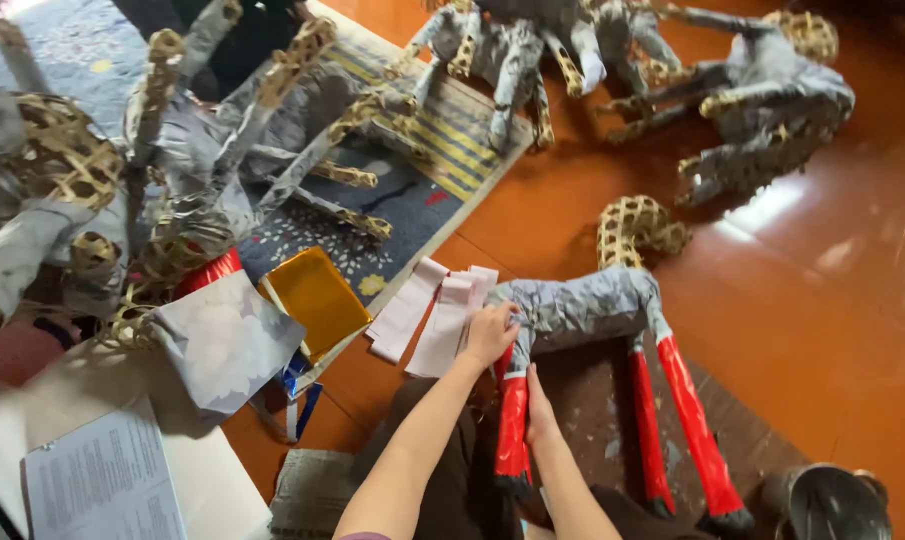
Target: Decorating bamboo and paper giraffe figures with red and black paper.
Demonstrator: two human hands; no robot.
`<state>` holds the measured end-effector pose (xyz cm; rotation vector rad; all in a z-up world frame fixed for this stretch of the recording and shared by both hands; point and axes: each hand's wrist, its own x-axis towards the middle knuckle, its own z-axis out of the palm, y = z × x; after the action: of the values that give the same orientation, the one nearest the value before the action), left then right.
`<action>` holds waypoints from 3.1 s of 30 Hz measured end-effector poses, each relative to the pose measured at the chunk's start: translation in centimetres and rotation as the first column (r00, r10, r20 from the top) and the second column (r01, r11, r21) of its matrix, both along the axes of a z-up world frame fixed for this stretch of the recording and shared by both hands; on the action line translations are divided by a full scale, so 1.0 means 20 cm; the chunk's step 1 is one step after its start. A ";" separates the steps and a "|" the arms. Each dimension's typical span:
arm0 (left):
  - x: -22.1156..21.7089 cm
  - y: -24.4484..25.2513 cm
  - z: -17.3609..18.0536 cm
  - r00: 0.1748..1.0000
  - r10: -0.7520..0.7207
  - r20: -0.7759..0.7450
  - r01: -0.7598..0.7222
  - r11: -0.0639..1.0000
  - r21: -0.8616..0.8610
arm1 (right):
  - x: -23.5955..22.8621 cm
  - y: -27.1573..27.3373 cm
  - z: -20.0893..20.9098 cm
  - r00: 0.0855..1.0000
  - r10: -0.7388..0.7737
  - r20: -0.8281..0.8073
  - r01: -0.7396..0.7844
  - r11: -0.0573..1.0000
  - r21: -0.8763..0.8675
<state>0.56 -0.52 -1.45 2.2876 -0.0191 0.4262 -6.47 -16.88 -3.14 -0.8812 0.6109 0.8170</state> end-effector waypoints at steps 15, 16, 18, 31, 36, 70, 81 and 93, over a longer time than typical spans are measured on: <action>-0.76 -0.32 -0.02 0.926 -0.257 -0.278 -0.259 0.107 -0.960 | -0.12 -0.19 0.56 0.870 0.092 0.484 -0.080 0.996 -0.047; -0.81 -0.31 0.11 0.924 -0.259 -0.280 -0.261 0.107 -0.959 | -0.16 -0.20 0.66 0.872 0.091 0.482 -0.077 0.996 -0.048; -0.88 -0.28 0.39 0.921 -0.343 -0.182 -0.173 0.057 -0.983 | -0.21 -0.22 0.88 0.870 0.019 0.492 -0.162 0.955 0.250; -1.18 0.21 1.12 0.997 -0.044 -0.066 -0.020 0.671 -0.742 | -0.56 -0.11 1.14 0.692 -0.119 0.712 -0.034 0.980 0.197; -1.19 0.34 0.73 0.992 0.046 -0.115 -0.107 0.783 -0.613 | -0.47 -0.02 0.90 0.761 0.074 0.645 -0.169 0.982 0.086; -1.64 0.49 0.08 0.787 -0.420 -0.452 -0.344 0.310 -0.886 | -0.85 -0.90 0.26 0.345 0.890 -0.297 -0.086 -0.286 -0.954; -1.40 -0.65 -0.35 0.575 -0.616 -0.538 -0.271 0.477 -0.836 | -0.91 -0.77 0.22 0.644 0.454 0.615 0.157 0.709 -0.687; -1.19 -0.42 -0.11 0.860 -0.291 -0.419 -0.405 0.110 -0.908 | -1.29 -1.27 0.33 0.741 0.521 0.424 -0.107 0.715 -0.691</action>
<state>-23.14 -8.86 -3.74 0.8574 0.5160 -0.2039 -32.18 -42.29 3.48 -1.8430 0.1302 0.5861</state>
